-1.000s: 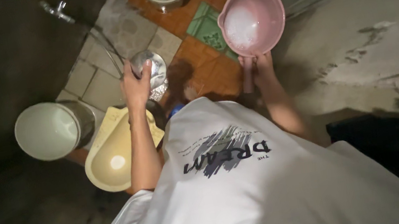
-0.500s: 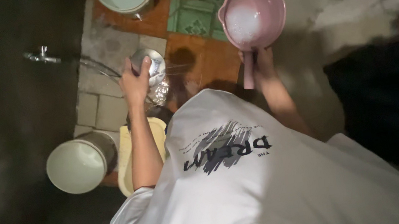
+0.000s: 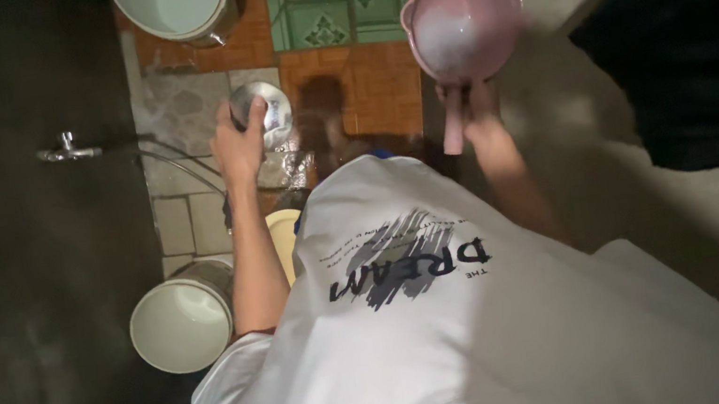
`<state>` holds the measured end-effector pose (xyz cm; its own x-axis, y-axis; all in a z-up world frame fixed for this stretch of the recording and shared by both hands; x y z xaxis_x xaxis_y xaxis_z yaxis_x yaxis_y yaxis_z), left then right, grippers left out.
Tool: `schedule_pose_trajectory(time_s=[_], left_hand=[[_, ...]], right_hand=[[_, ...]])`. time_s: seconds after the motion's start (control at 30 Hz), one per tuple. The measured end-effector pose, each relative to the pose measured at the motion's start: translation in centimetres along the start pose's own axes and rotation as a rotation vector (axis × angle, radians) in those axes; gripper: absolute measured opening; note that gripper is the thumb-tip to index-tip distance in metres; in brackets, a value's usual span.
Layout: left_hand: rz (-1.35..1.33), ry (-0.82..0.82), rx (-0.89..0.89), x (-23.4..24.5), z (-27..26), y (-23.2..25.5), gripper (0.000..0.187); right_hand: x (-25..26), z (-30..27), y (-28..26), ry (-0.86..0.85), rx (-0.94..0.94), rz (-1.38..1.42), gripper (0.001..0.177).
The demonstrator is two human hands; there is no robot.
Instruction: The person scrubs a tiled bathroom floor with a long-handled squeegee and by hand using water and soap.
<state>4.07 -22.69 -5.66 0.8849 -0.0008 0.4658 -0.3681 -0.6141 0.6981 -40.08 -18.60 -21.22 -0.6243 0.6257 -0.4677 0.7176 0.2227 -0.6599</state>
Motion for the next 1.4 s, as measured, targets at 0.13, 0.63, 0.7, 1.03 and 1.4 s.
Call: schedule_pose_trajectory(time_s=[0.13,0.63,0.7,1.03,1.4], left_hand=[[-0.027,0.016,-0.160,-1.2,0.9,0.1,0.083],[-0.032,0.092,-0.349,-1.7,3.2,-0.7,0.075],[-0.080,0.078,-0.286,-2.3,3.5,-1.0,0.075],[-0.114,0.011,-0.480,-5.7,3.8,0.6,0.074],[-0.269,0.013,-0.563,-9.5,3.6,0.6,0.072]], right_hand=[[0.1,-2.5,-0.3,0.097,0.001,0.004,0.036],[2.2,-4.2,0.3,0.083,0.064,-0.020,0.038],[2.7,-3.8,0.5,0.120,0.051,-0.005,0.040],[6.2,-5.0,0.5,0.106,0.112,0.005,0.040],[7.5,-8.7,-0.8,0.103,0.108,-0.026,0.033]])
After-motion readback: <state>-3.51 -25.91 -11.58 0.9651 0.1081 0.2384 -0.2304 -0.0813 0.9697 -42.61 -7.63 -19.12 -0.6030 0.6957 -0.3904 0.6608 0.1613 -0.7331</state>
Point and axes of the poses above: each hand's wrist, its own z-axis towards the middle knuckle, its own x-axis out of the back of the hand, y = z × x, the point moved 4 cm from there along z, towards the middle knuckle, and after that the axes turned 2 degrees about -z, right-handed, at the moved point
